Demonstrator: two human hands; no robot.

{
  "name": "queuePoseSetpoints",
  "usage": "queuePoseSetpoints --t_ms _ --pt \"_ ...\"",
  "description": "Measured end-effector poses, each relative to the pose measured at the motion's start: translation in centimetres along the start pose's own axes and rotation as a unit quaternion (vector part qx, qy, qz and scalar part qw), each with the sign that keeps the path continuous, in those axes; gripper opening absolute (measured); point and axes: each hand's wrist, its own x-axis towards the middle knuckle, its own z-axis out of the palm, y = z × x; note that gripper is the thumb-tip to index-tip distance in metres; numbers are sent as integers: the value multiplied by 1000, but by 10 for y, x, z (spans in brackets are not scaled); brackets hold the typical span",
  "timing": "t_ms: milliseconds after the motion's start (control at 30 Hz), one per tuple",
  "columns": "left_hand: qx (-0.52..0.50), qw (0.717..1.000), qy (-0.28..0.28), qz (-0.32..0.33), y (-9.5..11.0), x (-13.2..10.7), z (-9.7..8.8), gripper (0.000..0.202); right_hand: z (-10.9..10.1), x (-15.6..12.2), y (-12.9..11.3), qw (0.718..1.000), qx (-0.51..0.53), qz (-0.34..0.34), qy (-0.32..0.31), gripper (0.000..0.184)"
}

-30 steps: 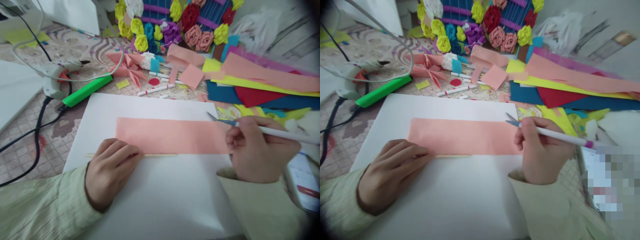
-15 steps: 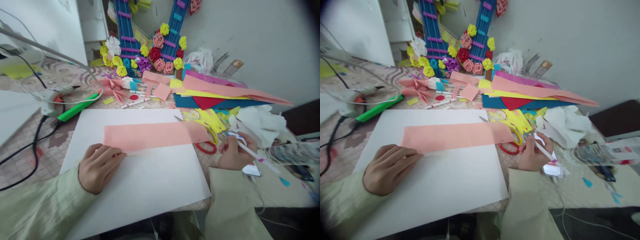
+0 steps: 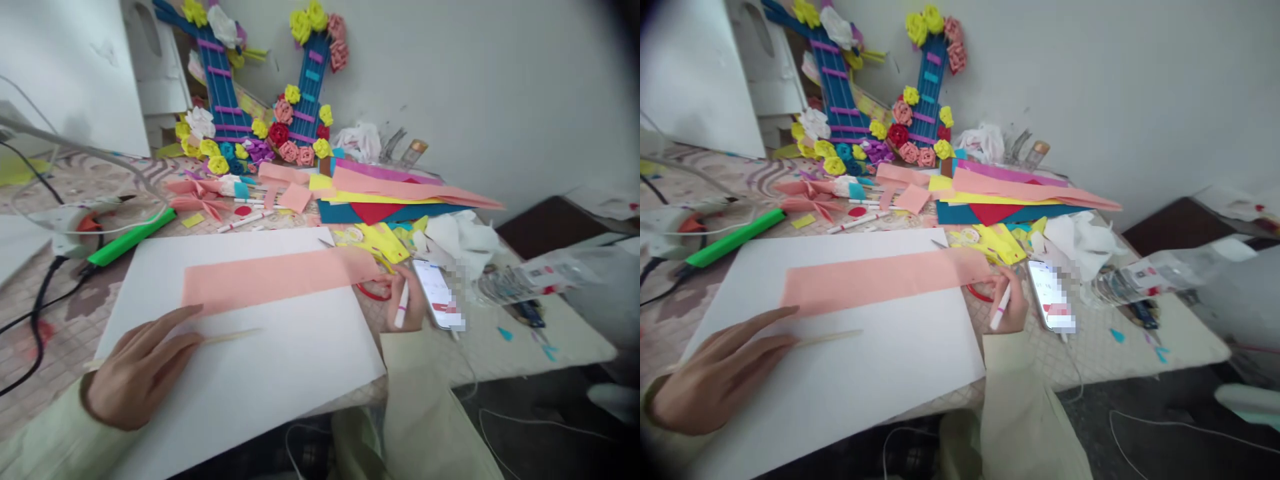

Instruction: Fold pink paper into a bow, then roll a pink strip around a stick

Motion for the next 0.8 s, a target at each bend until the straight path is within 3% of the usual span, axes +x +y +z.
queuePoseSetpoints --t_ms 233,433,600,800 --pt "6 1000 -17 19 -11 2 3 17 -7 -13 6 987 -90 -132 -18 24" --pt "36 999 -29 2 -11 -4 3 19 -3 -12 -5 968 -145 -152 -139 26" --pt "64 997 -34 -7 -6 -5 5 17 1 -17 -10 956 -172 -176 -161 28" --pt "76 997 -25 -5 -3 -6 5 15 4 -21 -20 925 -197 -196 -259 29"
